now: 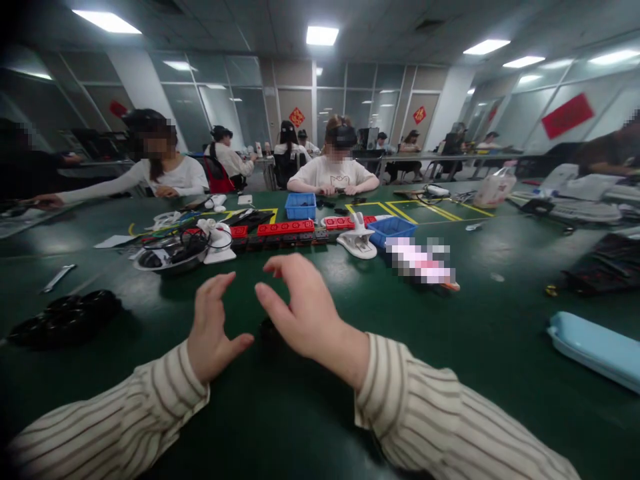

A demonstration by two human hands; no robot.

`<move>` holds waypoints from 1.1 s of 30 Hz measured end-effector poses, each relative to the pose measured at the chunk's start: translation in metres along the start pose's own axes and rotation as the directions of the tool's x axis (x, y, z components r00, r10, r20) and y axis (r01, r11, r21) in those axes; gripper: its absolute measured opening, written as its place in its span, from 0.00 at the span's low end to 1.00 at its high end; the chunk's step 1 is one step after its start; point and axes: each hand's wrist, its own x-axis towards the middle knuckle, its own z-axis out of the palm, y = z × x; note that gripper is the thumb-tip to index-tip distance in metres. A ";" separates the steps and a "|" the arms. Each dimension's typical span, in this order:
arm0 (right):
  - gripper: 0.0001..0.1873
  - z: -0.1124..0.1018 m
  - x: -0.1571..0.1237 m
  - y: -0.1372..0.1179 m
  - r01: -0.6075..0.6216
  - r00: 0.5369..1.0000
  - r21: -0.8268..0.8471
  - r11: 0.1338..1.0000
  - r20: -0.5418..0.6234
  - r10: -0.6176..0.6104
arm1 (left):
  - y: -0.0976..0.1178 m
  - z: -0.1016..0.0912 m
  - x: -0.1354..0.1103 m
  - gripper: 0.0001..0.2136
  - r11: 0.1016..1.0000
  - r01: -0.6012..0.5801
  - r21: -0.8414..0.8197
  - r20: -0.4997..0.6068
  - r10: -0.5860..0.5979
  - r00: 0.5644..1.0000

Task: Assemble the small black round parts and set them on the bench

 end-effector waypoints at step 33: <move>0.15 0.061 -0.027 0.022 -0.075 0.995 -0.144 0.987 0.053 0.084 | -0.013 0.032 -0.011 0.20 0.981 0.183 -0.072 0.564 -0.111 0.818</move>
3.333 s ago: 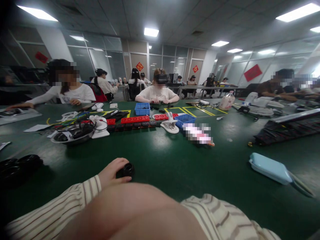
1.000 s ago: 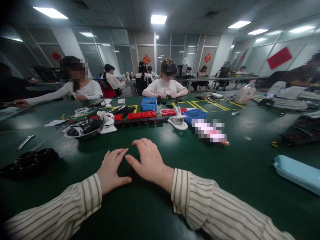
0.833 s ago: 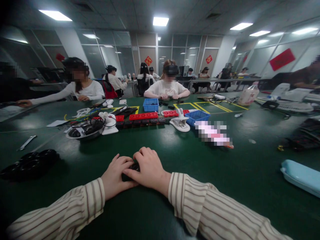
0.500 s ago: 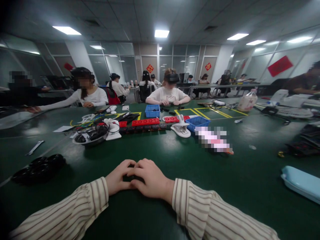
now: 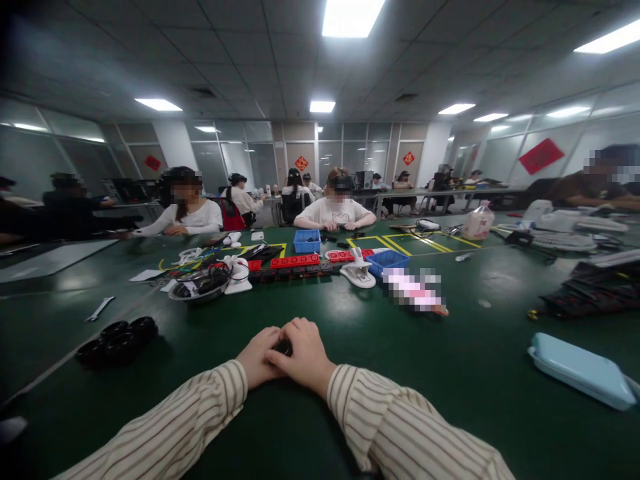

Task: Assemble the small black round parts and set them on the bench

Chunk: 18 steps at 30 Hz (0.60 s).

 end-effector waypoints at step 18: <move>0.17 -0.009 -0.020 -0.025 0.122 0.992 0.125 0.985 0.006 -0.124 | -0.012 0.006 -0.006 0.19 0.992 -0.082 -0.101 0.006 0.083 0.997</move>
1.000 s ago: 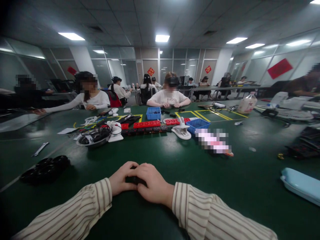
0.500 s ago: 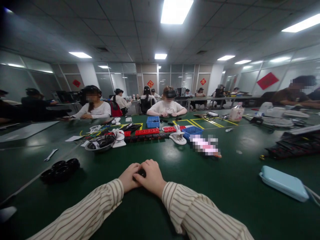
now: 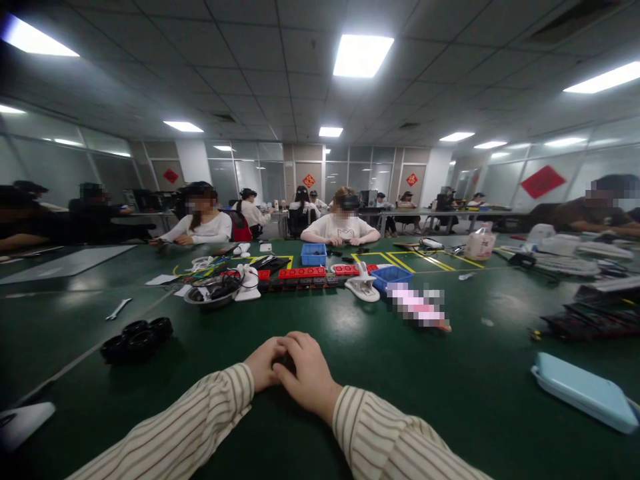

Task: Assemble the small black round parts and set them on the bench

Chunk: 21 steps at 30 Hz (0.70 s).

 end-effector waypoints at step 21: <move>0.12 -0.005 0.001 0.003 0.188 0.982 0.181 0.965 -0.028 -0.187 | 0.006 -0.004 -0.002 0.20 1.000 -0.019 0.015 0.022 0.019 1.000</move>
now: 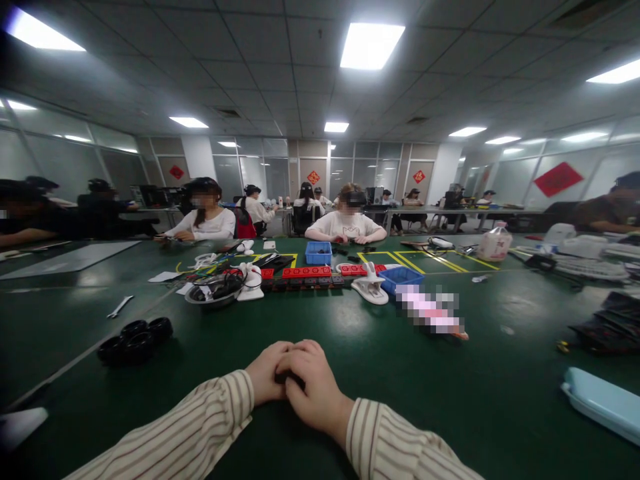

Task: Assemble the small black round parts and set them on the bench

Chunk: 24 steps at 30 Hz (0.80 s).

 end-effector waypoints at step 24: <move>0.11 0.000 0.001 -0.003 -0.003 0.999 -0.049 0.999 0.040 0.005 | 0.003 -0.001 -0.001 0.21 0.999 -0.026 0.029 0.013 0.026 1.000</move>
